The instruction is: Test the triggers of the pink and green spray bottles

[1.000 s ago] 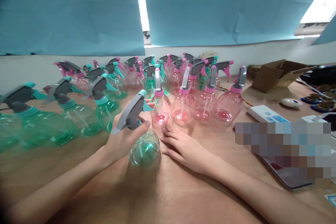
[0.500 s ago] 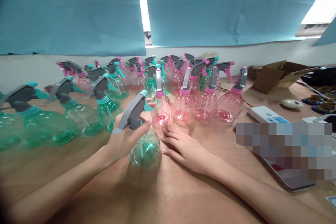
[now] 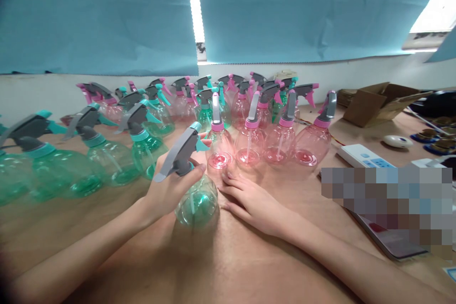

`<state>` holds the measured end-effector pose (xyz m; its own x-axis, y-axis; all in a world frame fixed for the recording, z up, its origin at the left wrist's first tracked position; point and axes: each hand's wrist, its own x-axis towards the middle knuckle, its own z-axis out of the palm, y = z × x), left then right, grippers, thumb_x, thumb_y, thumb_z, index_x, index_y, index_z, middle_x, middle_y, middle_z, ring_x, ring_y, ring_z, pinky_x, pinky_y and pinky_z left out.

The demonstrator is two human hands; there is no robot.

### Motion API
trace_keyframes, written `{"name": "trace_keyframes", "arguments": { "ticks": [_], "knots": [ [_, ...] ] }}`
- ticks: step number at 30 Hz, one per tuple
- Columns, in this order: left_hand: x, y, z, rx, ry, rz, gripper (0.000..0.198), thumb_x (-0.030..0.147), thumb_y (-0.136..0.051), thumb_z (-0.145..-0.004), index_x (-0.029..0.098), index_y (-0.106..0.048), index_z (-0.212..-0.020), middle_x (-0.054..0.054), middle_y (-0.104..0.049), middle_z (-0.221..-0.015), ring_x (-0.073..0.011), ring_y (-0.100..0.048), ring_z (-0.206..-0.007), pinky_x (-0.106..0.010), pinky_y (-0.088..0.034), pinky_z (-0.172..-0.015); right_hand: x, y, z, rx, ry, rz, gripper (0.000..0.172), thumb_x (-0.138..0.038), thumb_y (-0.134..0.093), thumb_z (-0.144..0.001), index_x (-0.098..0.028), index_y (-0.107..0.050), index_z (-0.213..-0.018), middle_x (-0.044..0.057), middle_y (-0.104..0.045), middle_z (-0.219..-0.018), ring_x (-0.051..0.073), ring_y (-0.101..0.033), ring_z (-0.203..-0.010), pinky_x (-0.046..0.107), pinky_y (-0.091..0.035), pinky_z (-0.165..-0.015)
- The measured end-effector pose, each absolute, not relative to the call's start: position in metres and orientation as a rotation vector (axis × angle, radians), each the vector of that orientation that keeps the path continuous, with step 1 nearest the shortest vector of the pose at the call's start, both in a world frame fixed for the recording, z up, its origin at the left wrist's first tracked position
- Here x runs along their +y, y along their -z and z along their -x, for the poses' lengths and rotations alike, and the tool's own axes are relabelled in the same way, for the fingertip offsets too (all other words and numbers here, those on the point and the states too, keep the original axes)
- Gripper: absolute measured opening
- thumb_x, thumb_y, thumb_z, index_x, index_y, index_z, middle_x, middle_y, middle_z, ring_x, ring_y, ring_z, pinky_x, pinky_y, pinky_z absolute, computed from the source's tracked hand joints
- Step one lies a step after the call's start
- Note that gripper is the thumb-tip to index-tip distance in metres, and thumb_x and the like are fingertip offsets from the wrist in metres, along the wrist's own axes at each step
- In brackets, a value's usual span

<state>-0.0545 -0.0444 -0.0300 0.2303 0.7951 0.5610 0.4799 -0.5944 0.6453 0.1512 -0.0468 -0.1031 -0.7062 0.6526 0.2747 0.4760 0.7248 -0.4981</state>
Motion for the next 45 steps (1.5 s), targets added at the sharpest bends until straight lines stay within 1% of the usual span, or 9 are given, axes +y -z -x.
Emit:
{"name": "trace_keyframes", "arguments": {
  "ticks": [7, 15, 18, 22, 28, 32, 36, 41, 45],
  "knots": [
    [-0.044, 0.029, 0.054, 1.181, -1.316, -2.194, 0.03, 0.018, -0.057, -0.081, 0.021, -0.061, -0.111, -0.003, -0.063, -0.086, -0.0191, -0.061, -0.079, -0.035, -0.051, -0.08, -0.047, 0.103, -0.151, -2.481, -0.547, 0.866, 0.035, -0.04, -0.046, -0.101, -0.022, -0.062, -0.127, 0.012, -0.061, -0.133, 0.03, -0.048, -0.133, 0.052, -0.039, -0.112],
    [-0.044, 0.029, 0.054, 1.168, -1.306, -2.168, 0.035, 0.018, -0.057, -0.081, 0.021, -0.06, -0.115, -0.005, -0.065, -0.096, -0.0183, -0.062, -0.081, -0.032, -0.051, -0.077, -0.047, 0.102, -0.151, -2.483, -0.546, 0.868, 0.035, -0.04, -0.047, -0.101, -0.023, -0.063, -0.127, 0.012, -0.062, -0.132, 0.03, -0.05, -0.132, 0.052, -0.04, -0.111],
    [-0.045, 0.029, 0.054, 1.179, -1.32, -2.179, 0.031, 0.018, -0.057, -0.081, 0.022, -0.061, -0.111, -0.004, -0.064, -0.091, -0.0176, -0.06, -0.077, -0.033, -0.051, -0.079, -0.048, 0.101, -0.15, -2.482, -0.545, 0.867, 0.035, -0.04, -0.047, -0.101, -0.023, -0.063, -0.127, 0.012, -0.062, -0.132, 0.03, -0.05, -0.131, 0.051, -0.04, -0.111],
    [-0.045, 0.03, 0.054, 1.191, -1.305, -2.165, 0.026, 0.017, -0.057, -0.08, 0.021, -0.06, -0.106, -0.002, -0.061, -0.085, -0.0146, -0.055, -0.068, -0.031, -0.051, -0.071, -0.049, 0.1, -0.15, -2.494, -0.546, 0.877, 0.035, -0.04, -0.045, -0.102, -0.022, -0.062, -0.127, 0.012, -0.064, -0.128, 0.029, -0.05, -0.132, 0.05, -0.04, -0.112],
    [-0.045, 0.028, 0.055, 1.177, -1.283, -2.138, 0.026, 0.015, -0.055, -0.078, 0.02, -0.059, -0.102, 0.0, -0.06, -0.086, -0.0123, -0.053, -0.063, -0.029, -0.047, -0.064, -0.048, 0.099, -0.15, -2.506, -0.535, 0.876, 0.035, -0.041, -0.045, -0.102, -0.021, -0.063, -0.125, 0.013, -0.064, -0.126, 0.029, -0.049, -0.132, 0.05, -0.04, -0.112],
    [-0.044, 0.025, 0.055, 1.146, -1.285, -2.146, 0.016, 0.016, -0.055, -0.076, 0.019, -0.059, -0.091, -0.002, -0.062, -0.087, -0.0125, -0.054, -0.064, -0.03, -0.047, -0.064, -0.048, 0.1, -0.15, -2.511, -0.531, 0.876, 0.036, -0.041, -0.043, -0.103, -0.022, -0.063, -0.125, 0.012, -0.062, -0.131, 0.029, -0.048, -0.134, 0.051, -0.039, -0.113],
    [-0.045, 0.022, 0.055, 1.141, -1.274, -2.143, 0.005, 0.017, -0.054, -0.076, 0.019, -0.055, -0.081, -0.001, -0.059, -0.08, -0.0123, -0.052, -0.061, -0.03, -0.045, -0.062, -0.048, 0.101, -0.15, -2.515, -0.521, 0.887, 0.038, -0.043, -0.042, -0.103, -0.021, -0.064, -0.124, 0.012, -0.058, -0.14, 0.03, -0.047, -0.135, 0.051, -0.038, -0.114],
    [-0.05, 0.019, 0.055, 1.147, -1.344, -2.111, 0.012, 0.018, -0.055, -0.075, 0.021, -0.043, -0.075, 0.002, -0.052, -0.074, -0.0126, -0.051, -0.06, -0.03, -0.043, -0.061, -0.048, 0.102, -0.151, -2.5, -0.51, 0.881, 0.041, -0.042, -0.044, -0.102, -0.019, -0.06, -0.132, 0.014, -0.057, -0.141, 0.031, -0.048, -0.134, 0.053, -0.039, -0.112],
    [-0.05, 0.022, 0.055, 1.157, -1.326, -2.125, 0.009, 0.019, -0.055, -0.076, 0.021, -0.047, -0.08, 0.004, -0.047, -0.071, -0.0128, -0.049, -0.059, -0.03, -0.044, -0.062, -0.049, 0.101, -0.15, -2.494, -0.522, 0.879, 0.041, -0.041, -0.044, -0.102, -0.017, -0.061, -0.131, 0.015, -0.059, -0.138, 0.031, -0.049, -0.134, 0.052, -0.039, -0.112]
  ]
}}
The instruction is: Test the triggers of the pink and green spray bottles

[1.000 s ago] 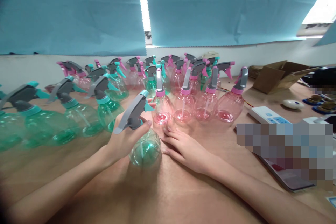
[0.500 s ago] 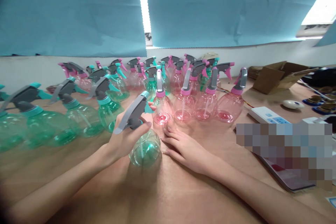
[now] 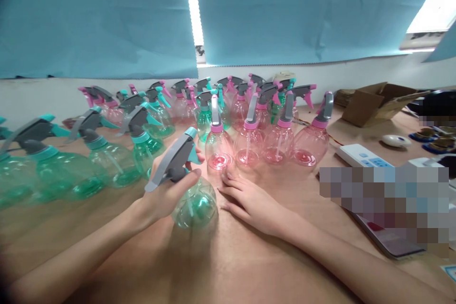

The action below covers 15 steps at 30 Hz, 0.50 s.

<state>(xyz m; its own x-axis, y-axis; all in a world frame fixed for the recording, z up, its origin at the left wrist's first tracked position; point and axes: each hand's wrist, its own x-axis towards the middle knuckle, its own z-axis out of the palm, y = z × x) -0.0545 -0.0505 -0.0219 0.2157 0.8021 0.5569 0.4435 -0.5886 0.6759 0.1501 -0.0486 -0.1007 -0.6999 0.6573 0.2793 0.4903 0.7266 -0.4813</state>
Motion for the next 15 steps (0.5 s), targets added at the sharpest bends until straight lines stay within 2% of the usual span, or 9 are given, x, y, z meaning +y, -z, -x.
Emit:
{"name": "trace_keyframes", "arguments": {
  "ticks": [2, 7, 15],
  "knots": [
    [-0.0493, 0.0248, 0.0543, 1.168, -1.303, -2.166, 0.011, 0.018, -0.055, -0.076, 0.021, -0.052, -0.086, 0.003, -0.048, -0.072, -0.0137, -0.05, -0.062, -0.031, -0.045, -0.065, -0.0488, 0.0998, -0.1496, -2.496, -0.533, 0.879, 0.04, -0.04, -0.044, -0.102, -0.017, -0.062, -0.128, 0.015, -0.061, -0.135, 0.031, -0.049, -0.133, 0.051, -0.039, -0.112],
    [-0.0486, 0.0293, 0.0526, 1.219, -1.318, -2.222, 0.03, 0.015, -0.053, -0.078, 0.021, -0.058, -0.107, 0.001, -0.055, -0.081, -0.0155, -0.055, -0.071, -0.033, -0.048, -0.072, -0.0487, 0.0994, -0.1492, -2.501, -0.545, 0.88, 0.037, -0.041, -0.044, -0.102, -0.018, -0.065, -0.121, 0.014, -0.065, -0.125, 0.029, -0.053, -0.129, 0.047, -0.04, -0.111],
    [-0.0508, 0.0321, 0.0526, 1.262, -1.347, -2.185, 0.01, 0.015, -0.056, -0.079, 0.021, -0.058, -0.088, 0.001, -0.06, -0.078, -0.0126, -0.052, -0.064, -0.029, -0.047, -0.068, -0.0488, 0.0989, -0.1481, -2.503, -0.537, 0.876, 0.035, -0.04, -0.044, -0.103, -0.019, -0.065, -0.121, 0.013, -0.065, -0.123, 0.028, -0.054, -0.127, 0.048, -0.041, -0.11]
  ]
}}
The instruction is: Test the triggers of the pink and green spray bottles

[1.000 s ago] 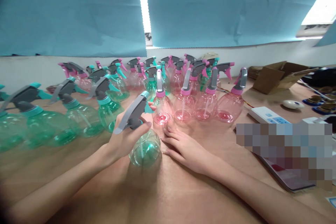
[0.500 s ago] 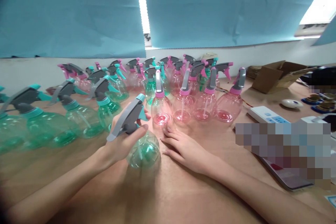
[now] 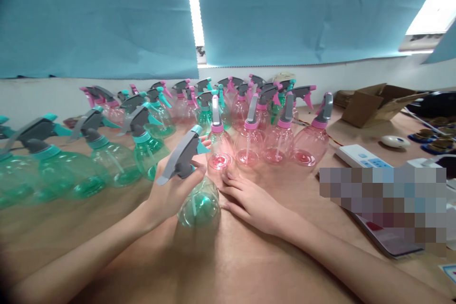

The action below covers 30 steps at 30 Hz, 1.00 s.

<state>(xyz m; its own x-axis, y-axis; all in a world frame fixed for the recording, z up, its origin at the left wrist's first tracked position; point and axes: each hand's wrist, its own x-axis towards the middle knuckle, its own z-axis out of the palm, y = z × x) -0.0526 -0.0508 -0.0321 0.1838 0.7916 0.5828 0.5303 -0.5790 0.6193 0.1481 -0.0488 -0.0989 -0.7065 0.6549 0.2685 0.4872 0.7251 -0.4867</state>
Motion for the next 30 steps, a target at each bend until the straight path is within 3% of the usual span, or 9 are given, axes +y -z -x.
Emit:
{"name": "trace_keyframes", "arguments": {
  "ticks": [4, 12, 16, 20, 25, 30],
  "knots": [
    [-0.051, 0.034, 0.053, 1.254, -1.324, -2.153, 0.009, 0.016, -0.057, -0.081, 0.02, -0.058, -0.089, 0.001, -0.061, -0.08, -0.0138, -0.057, -0.068, -0.031, -0.049, -0.072, -0.049, 0.099, -0.148, -2.492, -0.524, 0.874, 0.034, -0.04, -0.045, -0.102, -0.021, -0.066, -0.12, 0.013, -0.065, -0.125, 0.029, -0.054, -0.126, 0.048, -0.042, -0.109],
    [-0.048, 0.036, 0.052, 1.193, -1.331, -2.136, 0.032, 0.01, -0.054, -0.077, 0.023, -0.057, -0.106, -0.001, -0.059, -0.092, -0.0194, -0.063, -0.09, -0.036, -0.052, -0.083, -0.048, 0.099, -0.147, -2.508, -0.515, 0.859, 0.034, -0.039, -0.044, -0.102, -0.02, -0.064, -0.121, 0.014, -0.064, -0.124, 0.03, -0.052, -0.127, 0.049, -0.042, -0.107],
    [-0.047, 0.036, 0.053, 1.186, -1.332, -2.153, 0.034, 0.008, -0.053, -0.076, 0.023, -0.058, -0.105, 0.0, -0.06, -0.092, -0.0152, -0.06, -0.079, -0.033, -0.052, -0.077, -0.049, 0.094, -0.149, -2.463, -0.622, 0.859, 0.031, -0.036, -0.052, -0.099, -0.022, -0.06, -0.125, 0.012, -0.066, -0.12, 0.029, -0.059, -0.119, 0.047, -0.049, -0.1],
    [-0.046, 0.03, 0.052, 1.275, -1.355, -2.173, 0.026, 0.01, -0.056, -0.076, 0.021, -0.057, -0.1, 0.0, -0.061, -0.089, -0.0119, -0.055, -0.065, -0.03, -0.048, -0.066, -0.054, 0.082, -0.15, -2.39, -0.717, 0.893, 0.044, -0.033, -0.056, -0.095, -0.022, -0.05, -0.138, 0.012, -0.066, -0.121, 0.028, -0.062, -0.115, 0.047, -0.05, -0.097],
    [-0.04, 0.026, 0.054, 1.319, -1.365, -2.119, 0.031, 0.018, -0.065, -0.081, 0.02, -0.054, -0.11, -0.003, -0.064, -0.095, -0.0173, -0.065, -0.08, -0.031, -0.051, -0.069, -0.06, 0.064, -0.132, -2.335, -0.644, 0.95, 0.065, -0.042, -0.068, -0.087, -0.019, -0.042, -0.142, 0.015, -0.063, -0.127, 0.032, -0.061, -0.115, 0.049, -0.051, -0.093],
    [-0.036, 0.023, 0.063, 1.412, -1.281, -2.136, 0.04, 0.036, -0.072, -0.082, 0.019, -0.052, -0.112, -0.006, -0.063, -0.102, -0.0236, -0.067, -0.092, -0.038, -0.053, -0.079, -0.06, 0.054, -0.093, -2.223, -0.488, 1.045, 0.06, -0.05, -0.074, -0.08, -0.018, -0.052, -0.126, 0.015, -0.065, -0.117, 0.034, -0.063, -0.109, 0.047, -0.053, -0.085]
  ]
}}
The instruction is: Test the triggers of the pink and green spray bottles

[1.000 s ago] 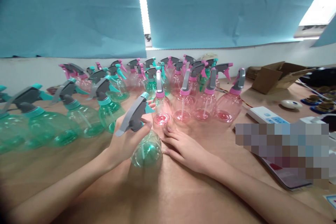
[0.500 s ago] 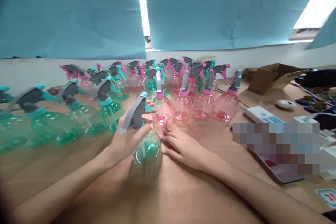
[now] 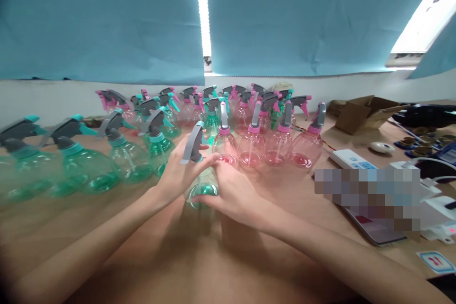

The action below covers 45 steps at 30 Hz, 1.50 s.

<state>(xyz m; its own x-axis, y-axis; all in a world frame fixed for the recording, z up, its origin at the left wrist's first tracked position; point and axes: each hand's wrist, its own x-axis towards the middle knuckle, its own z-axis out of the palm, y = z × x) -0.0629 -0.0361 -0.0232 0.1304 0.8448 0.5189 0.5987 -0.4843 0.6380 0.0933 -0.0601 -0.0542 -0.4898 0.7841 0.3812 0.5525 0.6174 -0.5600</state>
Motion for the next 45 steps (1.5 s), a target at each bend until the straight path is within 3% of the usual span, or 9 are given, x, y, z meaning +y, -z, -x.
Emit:
{"name": "trace_keyframes", "arguments": {
  "ticks": [5, 8, 12, 17, 32, 40, 43, 45],
  "knots": [
    [-0.037, 0.018, 0.083, 1.401, -1.216, -2.09, 0.071, 0.04, -0.077, -0.076, 0.02, -0.041, -0.133, -0.014, -0.054, -0.13, -0.0273, -0.062, -0.111, -0.047, -0.051, -0.096, -0.056, 0.052, -0.069, -2.212, -0.408, 1.086, 0.048, -0.052, -0.065, -0.087, -0.021, -0.055, -0.122, 0.014, -0.065, -0.117, 0.034, -0.061, -0.111, 0.048, -0.052, -0.087],
    [-0.044, 0.017, 0.102, 1.396, -1.192, -1.973, 0.08, 0.043, -0.075, -0.077, 0.018, -0.033, -0.141, -0.017, -0.052, -0.135, -0.0272, -0.059, -0.117, -0.045, -0.052, -0.095, -0.048, 0.053, -0.063, -2.201, -0.342, 1.137, 0.054, -0.054, -0.068, -0.083, -0.021, -0.055, -0.124, 0.014, -0.065, -0.116, 0.035, -0.059, -0.113, 0.05, -0.049, -0.09],
    [-0.064, 0.015, 0.127, 1.535, -1.196, -1.924, 0.06, 0.04, -0.066, -0.085, 0.022, -0.041, -0.137, -0.013, -0.055, -0.133, -0.0264, -0.061, -0.115, -0.045, -0.054, -0.091, -0.032, 0.051, -0.056, -2.185, -0.206, 1.244, 0.068, -0.056, -0.069, -0.081, -0.017, -0.051, -0.134, 0.017, -0.063, -0.121, 0.037, -0.056, -0.119, 0.051, -0.047, -0.094],
    [-0.083, 0.015, 0.151, 1.595, -1.16, -1.858, 0.037, 0.04, -0.06, -0.089, 0.022, -0.055, -0.121, -0.008, -0.062, -0.125, -0.0242, -0.067, -0.103, -0.04, -0.057, -0.082, -0.016, 0.041, -0.045, -2.183, -0.252, 1.387, 0.07, -0.051, -0.07, -0.082, -0.013, -0.048, -0.137, 0.019, -0.062, -0.131, 0.037, -0.058, -0.121, 0.049, -0.047, -0.096],
    [-0.081, 0.027, 0.164, 1.582, -1.046, -1.859, 0.031, 0.046, -0.059, -0.09, 0.025, -0.06, -0.113, -0.007, -0.067, -0.116, -0.0244, -0.069, -0.095, -0.041, -0.056, -0.079, 0.007, 0.038, -0.032, -2.168, -0.246, 1.495, 0.064, -0.049, -0.066, -0.084, -0.014, -0.05, -0.135, 0.019, -0.065, -0.128, 0.039, -0.064, -0.112, 0.047, -0.051, -0.085],
    [-0.074, 0.03, 0.154, 1.577, -0.983, -1.89, 0.031, 0.042, -0.059, -0.09, 0.023, -0.06, -0.114, -0.007, -0.069, -0.115, -0.0239, -0.069, -0.093, -0.04, -0.056, -0.077, 0.0, 0.036, -0.031, -2.172, -0.251, 1.482, 0.08, -0.046, -0.069, -0.084, -0.011, -0.037, -0.148, 0.022, -0.055, -0.141, 0.038, -0.061, -0.12, 0.047, -0.05, -0.092],
    [-0.074, 0.031, 0.15, 1.561, -0.973, -1.924, 0.03, 0.041, -0.059, -0.089, 0.022, -0.061, -0.113, -0.007, -0.069, -0.112, -0.0232, -0.069, -0.088, -0.037, -0.056, -0.072, -0.012, 0.031, -0.044, -2.157, -0.247, 1.432, 0.072, -0.046, -0.067, -0.086, -0.014, -0.043, -0.145, 0.017, -0.068, -0.126, 0.036, -0.066, -0.111, 0.045, -0.052, -0.087],
    [-0.073, 0.033, 0.148, 1.553, -0.964, -1.94, 0.029, 0.042, -0.058, -0.09, 0.022, -0.06, -0.112, -0.007, -0.07, -0.11, -0.0222, -0.069, -0.083, -0.037, -0.057, -0.071, -0.021, 0.027, -0.061, -2.134, -0.227, 1.4, 0.053, -0.045, -0.064, -0.088, -0.018, -0.056, -0.132, 0.011, -0.075, -0.108, 0.032, -0.071, -0.097, 0.043, -0.053, -0.08]
  ]
}}
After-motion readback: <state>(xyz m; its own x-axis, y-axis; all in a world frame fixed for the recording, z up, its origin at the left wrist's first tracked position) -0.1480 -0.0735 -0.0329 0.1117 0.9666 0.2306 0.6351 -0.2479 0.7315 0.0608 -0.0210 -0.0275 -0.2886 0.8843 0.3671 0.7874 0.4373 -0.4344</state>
